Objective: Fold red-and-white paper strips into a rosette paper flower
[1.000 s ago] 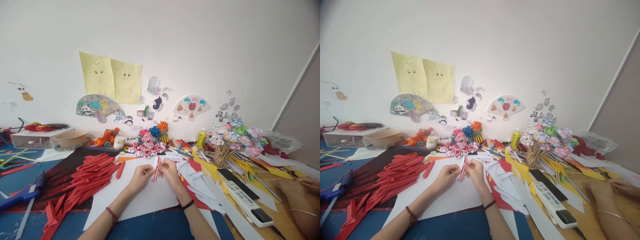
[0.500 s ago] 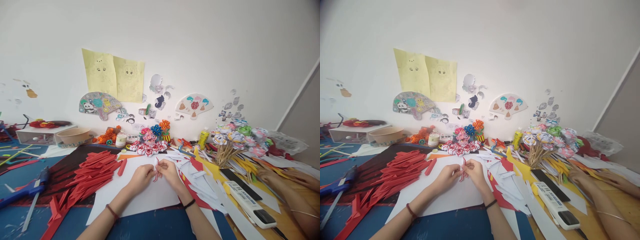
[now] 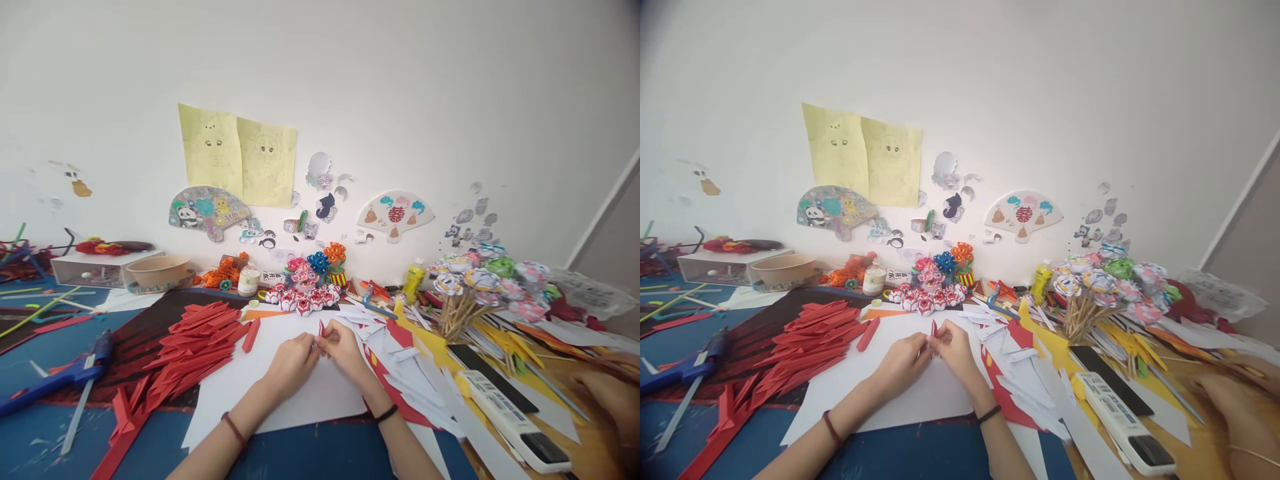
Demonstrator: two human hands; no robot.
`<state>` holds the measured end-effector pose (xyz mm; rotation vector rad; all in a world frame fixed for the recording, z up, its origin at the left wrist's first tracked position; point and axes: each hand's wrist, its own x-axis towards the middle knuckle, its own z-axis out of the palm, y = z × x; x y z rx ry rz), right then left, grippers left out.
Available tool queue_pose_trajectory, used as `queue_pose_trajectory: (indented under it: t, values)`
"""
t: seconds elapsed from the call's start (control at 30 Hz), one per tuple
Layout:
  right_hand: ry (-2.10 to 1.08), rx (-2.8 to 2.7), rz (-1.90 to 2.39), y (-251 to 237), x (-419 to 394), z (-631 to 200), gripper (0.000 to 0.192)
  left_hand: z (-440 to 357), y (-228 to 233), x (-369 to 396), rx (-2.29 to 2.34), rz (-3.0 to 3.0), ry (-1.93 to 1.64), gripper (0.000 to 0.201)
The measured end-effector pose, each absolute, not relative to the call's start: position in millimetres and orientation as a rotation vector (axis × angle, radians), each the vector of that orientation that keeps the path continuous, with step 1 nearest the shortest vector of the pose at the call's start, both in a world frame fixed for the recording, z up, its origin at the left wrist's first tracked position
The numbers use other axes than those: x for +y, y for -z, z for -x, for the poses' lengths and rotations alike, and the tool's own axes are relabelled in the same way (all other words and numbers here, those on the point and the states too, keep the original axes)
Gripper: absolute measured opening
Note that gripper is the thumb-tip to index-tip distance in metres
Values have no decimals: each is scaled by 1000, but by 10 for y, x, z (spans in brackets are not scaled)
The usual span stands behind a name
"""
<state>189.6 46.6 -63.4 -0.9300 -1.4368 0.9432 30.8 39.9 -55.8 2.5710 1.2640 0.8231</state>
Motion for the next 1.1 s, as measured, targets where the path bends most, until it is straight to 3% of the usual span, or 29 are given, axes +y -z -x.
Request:
queue_pose_trajectory:
  t: [0.5,1.1]
  values:
    - [-933,-1466,960,667,490,-1889,34,-397,655,340,1407,-2684,-596,24]
    - [-984,-1514,918,597,444,-1863,36,-390,557,296,1629,-2551,-663,29]
